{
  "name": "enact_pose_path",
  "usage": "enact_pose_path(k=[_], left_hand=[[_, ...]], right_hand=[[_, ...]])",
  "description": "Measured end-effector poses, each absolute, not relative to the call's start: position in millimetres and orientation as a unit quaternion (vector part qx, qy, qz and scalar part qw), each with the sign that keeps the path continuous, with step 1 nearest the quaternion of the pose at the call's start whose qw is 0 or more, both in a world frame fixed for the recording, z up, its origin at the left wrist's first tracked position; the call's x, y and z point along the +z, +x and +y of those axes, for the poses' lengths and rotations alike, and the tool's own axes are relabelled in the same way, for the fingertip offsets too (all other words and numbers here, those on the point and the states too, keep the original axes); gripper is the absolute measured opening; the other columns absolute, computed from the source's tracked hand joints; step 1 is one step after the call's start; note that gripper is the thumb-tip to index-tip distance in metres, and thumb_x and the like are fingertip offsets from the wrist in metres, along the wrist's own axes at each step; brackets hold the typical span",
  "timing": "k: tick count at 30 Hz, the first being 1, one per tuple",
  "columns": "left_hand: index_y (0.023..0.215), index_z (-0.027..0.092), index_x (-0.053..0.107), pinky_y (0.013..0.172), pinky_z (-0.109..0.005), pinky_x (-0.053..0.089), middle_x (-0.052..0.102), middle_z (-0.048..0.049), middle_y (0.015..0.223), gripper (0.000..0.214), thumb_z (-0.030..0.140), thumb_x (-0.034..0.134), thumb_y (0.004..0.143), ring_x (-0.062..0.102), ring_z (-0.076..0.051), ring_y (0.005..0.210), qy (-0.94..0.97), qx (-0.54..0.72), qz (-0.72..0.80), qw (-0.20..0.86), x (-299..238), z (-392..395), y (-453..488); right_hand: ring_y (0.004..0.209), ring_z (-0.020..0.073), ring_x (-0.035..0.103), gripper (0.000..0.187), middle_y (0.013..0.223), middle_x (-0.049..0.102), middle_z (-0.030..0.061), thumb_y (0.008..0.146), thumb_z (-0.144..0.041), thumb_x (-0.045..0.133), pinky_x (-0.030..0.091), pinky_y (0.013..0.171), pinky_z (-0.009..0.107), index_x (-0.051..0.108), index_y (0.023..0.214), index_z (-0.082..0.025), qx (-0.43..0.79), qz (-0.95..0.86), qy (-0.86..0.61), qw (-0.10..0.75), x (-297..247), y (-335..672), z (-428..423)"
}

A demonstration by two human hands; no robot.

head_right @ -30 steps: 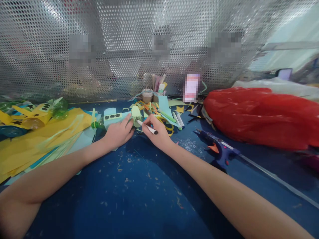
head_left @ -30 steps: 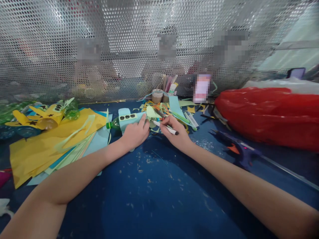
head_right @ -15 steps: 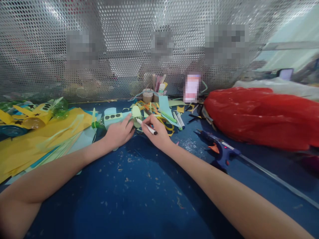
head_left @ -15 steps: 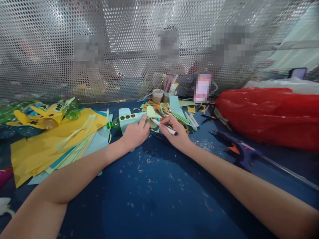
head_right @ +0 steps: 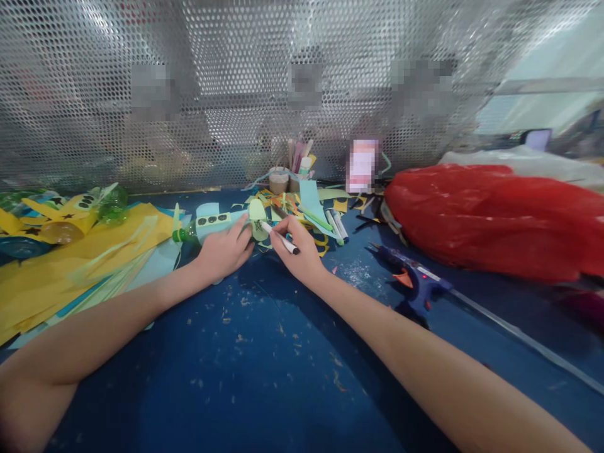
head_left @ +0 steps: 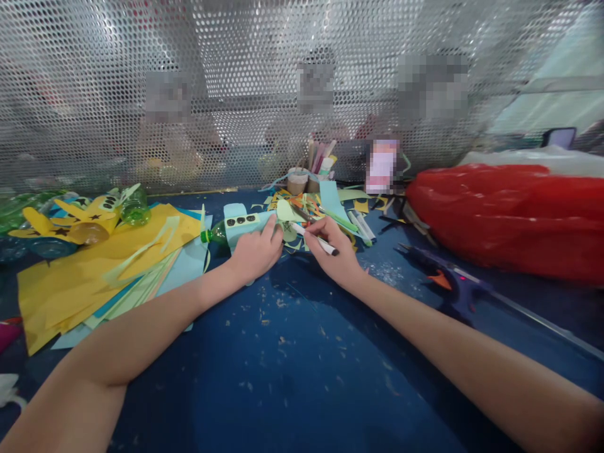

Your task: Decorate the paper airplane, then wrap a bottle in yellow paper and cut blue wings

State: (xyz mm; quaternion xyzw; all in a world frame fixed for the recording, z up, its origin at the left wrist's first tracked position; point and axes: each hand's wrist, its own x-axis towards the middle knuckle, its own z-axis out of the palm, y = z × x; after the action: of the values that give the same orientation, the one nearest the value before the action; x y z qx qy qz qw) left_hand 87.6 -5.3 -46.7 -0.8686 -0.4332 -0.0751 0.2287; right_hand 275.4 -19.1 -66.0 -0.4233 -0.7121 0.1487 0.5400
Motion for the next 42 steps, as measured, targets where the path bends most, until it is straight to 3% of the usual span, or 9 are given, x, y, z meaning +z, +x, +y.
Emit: enact_pose_path(k=[42], left_hand=[[0.128,0.012,0.052,0.057,-0.033,0.05,0.04,-0.0225,0.147,0.041,0.03,0.03,0.098,0.068,-0.023,0.077,-0.871,-0.093,-0.433,0.213,-48.2,-5.3,87.4]], right_hand=[[0.07,0.015,0.051,0.009,0.075,0.054,-0.0008,0.089,-0.027,0.054,0.042,0.066,0.029,0.049,0.083,-0.023,0.156,-0.732,-0.43,0.505,-60.2,274.5,-22.7]])
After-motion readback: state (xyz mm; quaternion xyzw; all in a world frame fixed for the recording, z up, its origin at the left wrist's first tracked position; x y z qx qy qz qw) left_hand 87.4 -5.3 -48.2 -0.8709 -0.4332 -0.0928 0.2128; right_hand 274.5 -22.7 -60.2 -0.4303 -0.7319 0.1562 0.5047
